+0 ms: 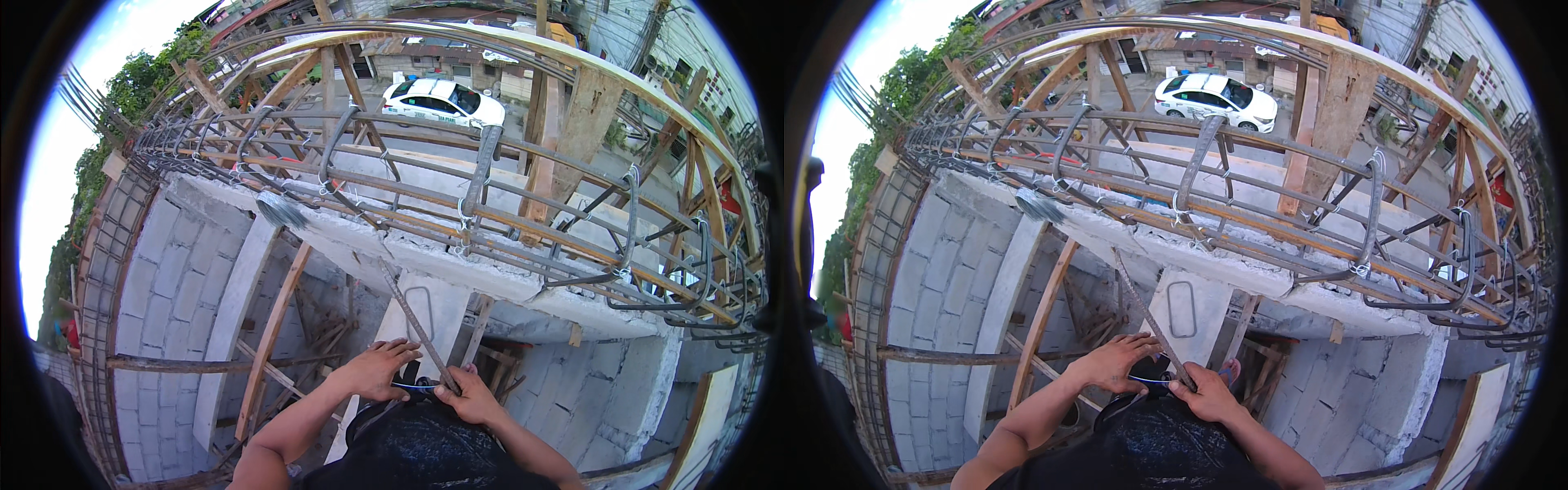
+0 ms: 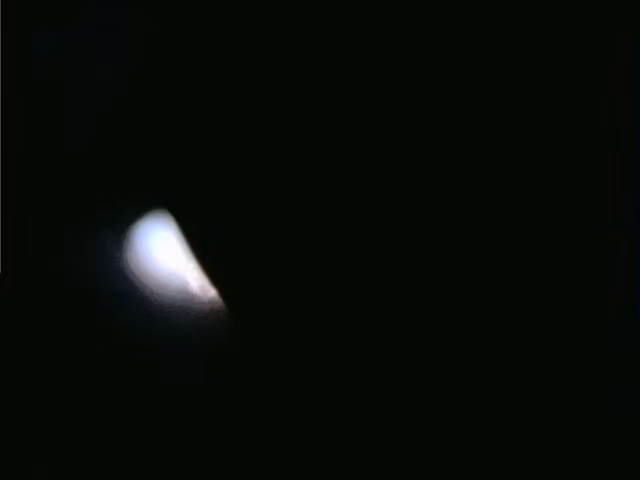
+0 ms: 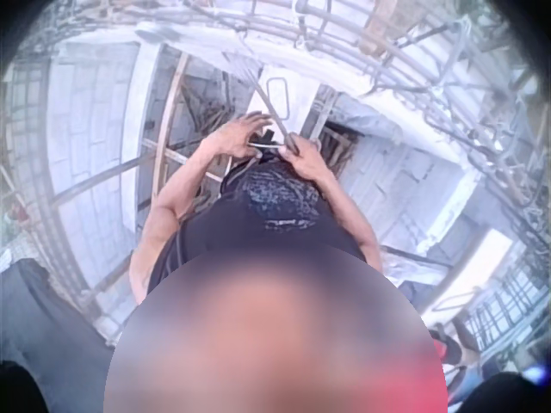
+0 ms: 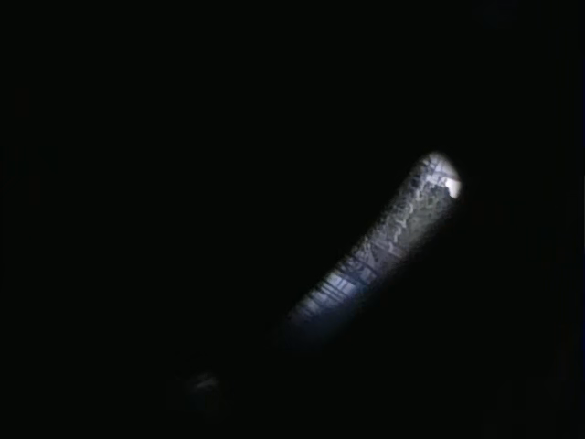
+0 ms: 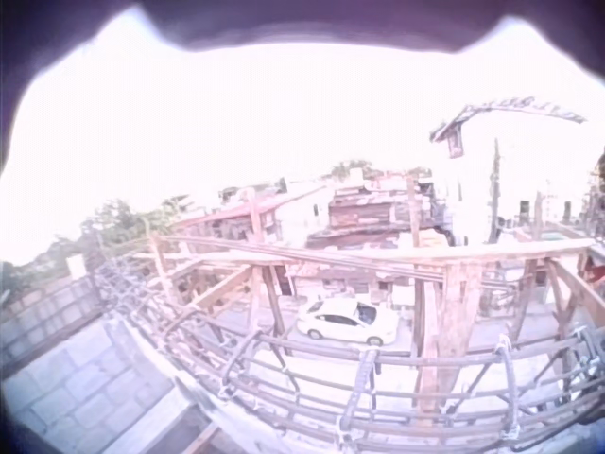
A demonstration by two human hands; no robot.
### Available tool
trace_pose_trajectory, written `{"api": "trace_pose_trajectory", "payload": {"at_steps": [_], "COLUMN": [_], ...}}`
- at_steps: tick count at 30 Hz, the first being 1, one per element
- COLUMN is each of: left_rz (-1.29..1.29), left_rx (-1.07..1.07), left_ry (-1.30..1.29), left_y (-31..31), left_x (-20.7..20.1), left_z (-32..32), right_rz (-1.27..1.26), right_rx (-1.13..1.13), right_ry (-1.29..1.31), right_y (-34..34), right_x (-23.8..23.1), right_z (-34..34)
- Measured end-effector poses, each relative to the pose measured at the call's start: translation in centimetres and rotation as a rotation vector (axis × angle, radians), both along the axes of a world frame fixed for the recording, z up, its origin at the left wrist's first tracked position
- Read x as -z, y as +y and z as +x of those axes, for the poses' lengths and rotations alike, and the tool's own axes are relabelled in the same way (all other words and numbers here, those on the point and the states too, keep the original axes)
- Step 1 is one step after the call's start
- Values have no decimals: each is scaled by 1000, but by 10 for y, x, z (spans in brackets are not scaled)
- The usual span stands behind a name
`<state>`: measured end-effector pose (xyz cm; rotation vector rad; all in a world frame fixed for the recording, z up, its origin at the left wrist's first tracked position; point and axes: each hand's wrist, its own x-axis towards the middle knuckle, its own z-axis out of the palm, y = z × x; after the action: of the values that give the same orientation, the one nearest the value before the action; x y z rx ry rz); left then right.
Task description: The person assembles a metal scaffolding structure on a construction site. They repeatedly connect metal poles using wire ties, securing joints by hand while standing on a wooden plank.
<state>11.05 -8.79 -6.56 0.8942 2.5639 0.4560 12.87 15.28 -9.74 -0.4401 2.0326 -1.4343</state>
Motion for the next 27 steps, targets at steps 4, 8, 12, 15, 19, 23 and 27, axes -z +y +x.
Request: {"api": "trace_pose_trajectory", "payload": {"at_steps": [4,8,12,15,19,23,27], "left_rz": [348,169,-15,62,246,217,459], "left_rx": [49,-146,-413,-232,-117,-42,30], "left_ry": [-487,-442,-89,-102,-100,-163,-349], "left_y": [7,22,37,39,47,45,48], "left_x": [14,20,17,17,23,29,31], "left_z": [-16,-11,1,0,-2,-18,-28], "right_rz": [-99,56,123,110,152,42,-156], "right_rx": [36,23,125,159,175,265,340], "right_ry": [25,-30,20,93,127,200,69], "right_y": [17,25,31,41,50,55,60], "right_x": [-2,1,2,2,-2,-5,-3], "right_z": [-9,-13,-6,-1,8,16,22]}}
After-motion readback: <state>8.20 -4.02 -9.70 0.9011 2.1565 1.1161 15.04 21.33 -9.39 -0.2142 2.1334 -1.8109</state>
